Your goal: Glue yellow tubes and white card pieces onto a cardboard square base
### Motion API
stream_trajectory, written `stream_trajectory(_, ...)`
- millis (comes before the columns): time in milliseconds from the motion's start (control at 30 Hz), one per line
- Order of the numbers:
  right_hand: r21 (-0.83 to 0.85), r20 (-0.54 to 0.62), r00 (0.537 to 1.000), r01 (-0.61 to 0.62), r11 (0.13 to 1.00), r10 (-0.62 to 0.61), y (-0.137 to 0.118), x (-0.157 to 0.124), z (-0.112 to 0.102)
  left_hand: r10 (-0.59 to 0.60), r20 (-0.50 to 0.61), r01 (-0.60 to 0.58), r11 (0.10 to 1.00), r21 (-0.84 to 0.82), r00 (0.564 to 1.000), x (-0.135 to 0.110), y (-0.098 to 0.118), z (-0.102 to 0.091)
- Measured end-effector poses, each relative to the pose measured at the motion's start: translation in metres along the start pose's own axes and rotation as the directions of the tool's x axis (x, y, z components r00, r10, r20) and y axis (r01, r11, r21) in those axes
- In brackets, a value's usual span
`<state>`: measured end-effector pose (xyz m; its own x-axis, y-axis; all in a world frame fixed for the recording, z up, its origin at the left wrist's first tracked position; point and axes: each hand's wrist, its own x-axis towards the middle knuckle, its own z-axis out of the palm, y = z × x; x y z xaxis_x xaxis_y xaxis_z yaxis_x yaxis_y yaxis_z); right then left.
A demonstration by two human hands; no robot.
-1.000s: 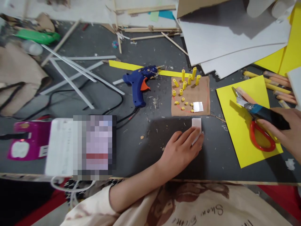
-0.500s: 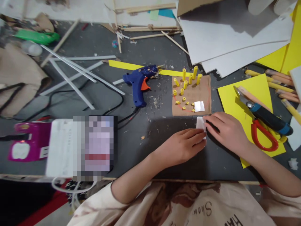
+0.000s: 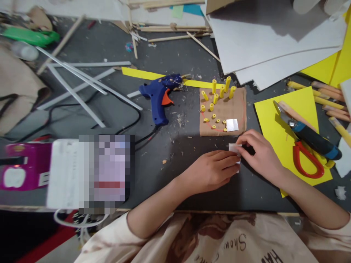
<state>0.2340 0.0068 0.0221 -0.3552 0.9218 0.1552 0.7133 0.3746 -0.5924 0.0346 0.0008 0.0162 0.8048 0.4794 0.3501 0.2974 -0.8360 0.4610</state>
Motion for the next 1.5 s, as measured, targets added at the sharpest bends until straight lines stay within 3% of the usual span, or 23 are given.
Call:
stream_trajectory(133, 0.078, -0.076, 0.994, 0.085, 0.993, -0.079, 0.000, -0.001, 0.001, 0.000, 0.005, 0.000, 1.000, 0.010, 1.000, 0.000, 0.000, 0.003)
stream_trajectory(233, 0.129, -0.164, 0.986, 0.064, 0.990, -0.042, 0.006, 0.000, -0.001, 0.012, -0.021, -0.012, 0.999, -0.030, 1.000, 0.002, 0.000, 0.001)
stream_trajectory(333, 0.106, -0.176, 0.982, 0.096, 0.990, -0.076, 0.015, 0.003, -0.006, -0.139, -0.144, 0.119, 0.983, -0.143, 0.980, 0.003, -0.003, -0.014)
stream_trajectory(367, 0.087, -0.159, 0.981, 0.124, 0.989, -0.109, 0.018, 0.004, -0.008, -0.259, -0.179, 0.230, 0.958, -0.169, 0.949, 0.002, -0.007, -0.022)
stream_trajectory(433, 0.038, -0.121, 0.982, 0.154, 0.987, -0.148, 0.024, 0.006, -0.011, -0.512, -0.281, 0.494, 0.858, -0.138, 0.812, 0.001, -0.018, -0.042)
stream_trajectory(500, -0.008, -0.098, 0.985, 0.144, 0.990, -0.144, 0.028, 0.007, -0.013, -0.644, -0.357, 0.681, 0.732, -0.028, 0.677, -0.001, -0.035, -0.060)
stream_trajectory(533, -0.025, -0.098, 0.986, 0.131, 0.991, -0.133, 0.030, 0.007, -0.014, -0.673, -0.382, 0.746, 0.663, 0.070, 0.633, -0.002, -0.043, -0.067)
stream_trajectory(633, -0.069, -0.144, 0.984, 0.097, 0.993, -0.106, 0.035, 0.006, -0.016, -0.796, -0.385, 0.884, 0.415, 0.216, 0.468, -0.002, -0.066, -0.078)
stream_trajectory(767, -0.157, -0.176, 0.978, 0.089, 0.984, -0.116, 0.039, 0.005, -0.020, -0.815, -0.461, 0.936, 0.297, 0.187, 0.351, -0.001, -0.082, -0.074)
stream_trajectory(933, -0.236, -0.158, 0.981, 0.073, 0.969, -0.113, 0.037, 0.005, -0.021, -0.843, -0.467, 0.960, 0.278, 0.047, 0.267, -0.005, -0.088, -0.069)
stream_trajectory(1100, -0.262, -0.200, 0.970, 0.085, 0.961, -0.140, 0.036, 0.007, -0.022, -0.876, -0.394, 0.947, 0.319, -0.037, 0.279, -0.010, -0.089, -0.076)
stream_trajectory(1233, -0.197, -0.219, 0.968, 0.083, 0.977, -0.126, 0.032, 0.010, -0.023, -0.825, -0.492, 0.890, 0.414, -0.190, 0.279, -0.017, -0.096, -0.076)
stream_trajectory(1300, -0.117, -0.221, 0.974, 0.031, 0.993, -0.056, 0.028, 0.011, -0.023, -0.813, -0.540, 0.795, 0.468, -0.387, 0.216, -0.019, -0.101, -0.073)
stream_trajectory(1400, 0.053, -0.219, 0.973, -0.058, 0.997, 0.069, 0.021, 0.012, -0.021, -0.850, -0.518, 0.543, 0.482, -0.688, 0.098, -0.017, -0.106, -0.068)
stream_trajectory(1500, 0.283, -0.174, 0.970, -0.119, 0.952, 0.173, 0.015, 0.015, -0.017, -0.873, -0.486, 0.396, 0.465, -0.792, 0.053, -0.013, -0.107, -0.065)
